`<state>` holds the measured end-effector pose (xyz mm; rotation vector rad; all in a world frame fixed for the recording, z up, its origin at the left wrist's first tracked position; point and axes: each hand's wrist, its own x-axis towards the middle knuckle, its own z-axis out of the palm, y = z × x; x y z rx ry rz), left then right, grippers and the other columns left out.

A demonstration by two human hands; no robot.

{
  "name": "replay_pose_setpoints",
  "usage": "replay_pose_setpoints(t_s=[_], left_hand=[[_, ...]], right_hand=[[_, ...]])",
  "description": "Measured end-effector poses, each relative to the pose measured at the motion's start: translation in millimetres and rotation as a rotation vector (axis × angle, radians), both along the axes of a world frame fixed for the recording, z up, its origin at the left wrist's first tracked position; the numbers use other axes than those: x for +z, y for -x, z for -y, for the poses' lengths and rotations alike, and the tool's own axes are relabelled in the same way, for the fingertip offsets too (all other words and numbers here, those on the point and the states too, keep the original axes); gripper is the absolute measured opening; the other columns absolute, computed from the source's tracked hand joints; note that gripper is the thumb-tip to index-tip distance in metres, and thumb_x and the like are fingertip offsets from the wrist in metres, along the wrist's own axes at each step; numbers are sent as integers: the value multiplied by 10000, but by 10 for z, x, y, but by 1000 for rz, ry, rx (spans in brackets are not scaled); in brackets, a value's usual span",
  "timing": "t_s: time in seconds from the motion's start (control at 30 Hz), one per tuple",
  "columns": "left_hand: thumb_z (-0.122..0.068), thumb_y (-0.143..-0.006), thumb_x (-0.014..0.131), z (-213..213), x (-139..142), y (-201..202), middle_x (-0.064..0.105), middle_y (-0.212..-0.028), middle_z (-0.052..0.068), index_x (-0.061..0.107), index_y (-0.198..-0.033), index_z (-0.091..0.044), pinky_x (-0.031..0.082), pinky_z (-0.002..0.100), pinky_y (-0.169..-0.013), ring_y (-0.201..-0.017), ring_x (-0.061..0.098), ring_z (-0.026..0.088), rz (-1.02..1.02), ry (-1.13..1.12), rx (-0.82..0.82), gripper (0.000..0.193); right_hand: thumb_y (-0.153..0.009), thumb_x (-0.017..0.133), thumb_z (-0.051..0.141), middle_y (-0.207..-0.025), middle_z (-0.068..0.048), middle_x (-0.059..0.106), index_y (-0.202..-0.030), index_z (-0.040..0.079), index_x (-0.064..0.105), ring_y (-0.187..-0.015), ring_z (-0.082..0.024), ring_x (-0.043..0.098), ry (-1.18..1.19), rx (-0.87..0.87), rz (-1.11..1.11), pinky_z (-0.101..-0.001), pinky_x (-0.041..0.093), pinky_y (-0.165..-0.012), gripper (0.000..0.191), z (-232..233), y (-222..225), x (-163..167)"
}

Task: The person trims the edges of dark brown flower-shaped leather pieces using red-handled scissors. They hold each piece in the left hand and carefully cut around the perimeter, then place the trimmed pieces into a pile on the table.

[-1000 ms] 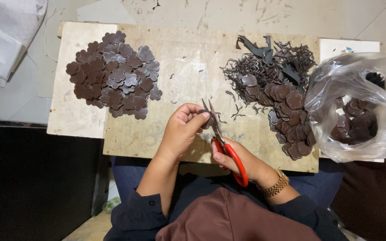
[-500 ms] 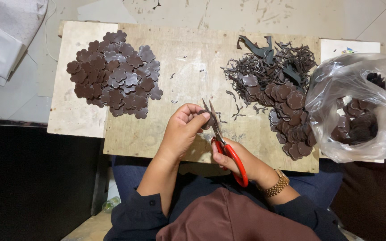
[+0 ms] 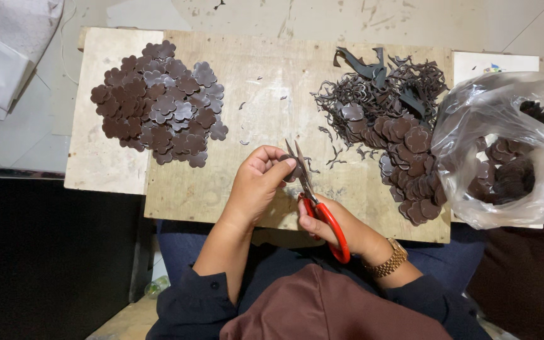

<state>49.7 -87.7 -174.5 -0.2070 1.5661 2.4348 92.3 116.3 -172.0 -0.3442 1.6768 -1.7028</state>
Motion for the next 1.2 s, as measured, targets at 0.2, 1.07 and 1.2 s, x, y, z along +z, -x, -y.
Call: replay_pose_setpoints(t_s=[0.2, 1.07, 1.2], left_hand=[[-80, -948, 690, -11, -3, 0, 715, -883, 32, 629, -1028, -31, 510, 210, -695, -764, 639, 64, 8, -14, 10, 112], [-117, -947, 709, 2, 78, -4, 714, -883, 28, 632, -1053, -28, 505, 208, -651, -751, 643, 61, -26, 72, 2, 158], [-88, -926, 751, 29, 114, -15, 702, -902, 34, 640, -1087, -8, 492, 195, -653, -758, 625, 51, -72, 109, 1, 212]], right_hand=[[-965, 652, 439, -805, 17, 536, -1006, 84, 544, -702, -82, 514, 5, 0, -10, -244, 471, -624, 373, 6, -3, 14], [-952, 574, 666, -894, 5, 502, -1087, 69, 525, -803, -95, 510, 268, 21, 182, -255, 493, -710, 614, -57, -34, -15], [-927, 592, 682, -905, 1, 503, -1091, 67, 522, -816, -97, 523, 248, 35, 166, -268, 519, -726, 641, -66, -23, 35]])
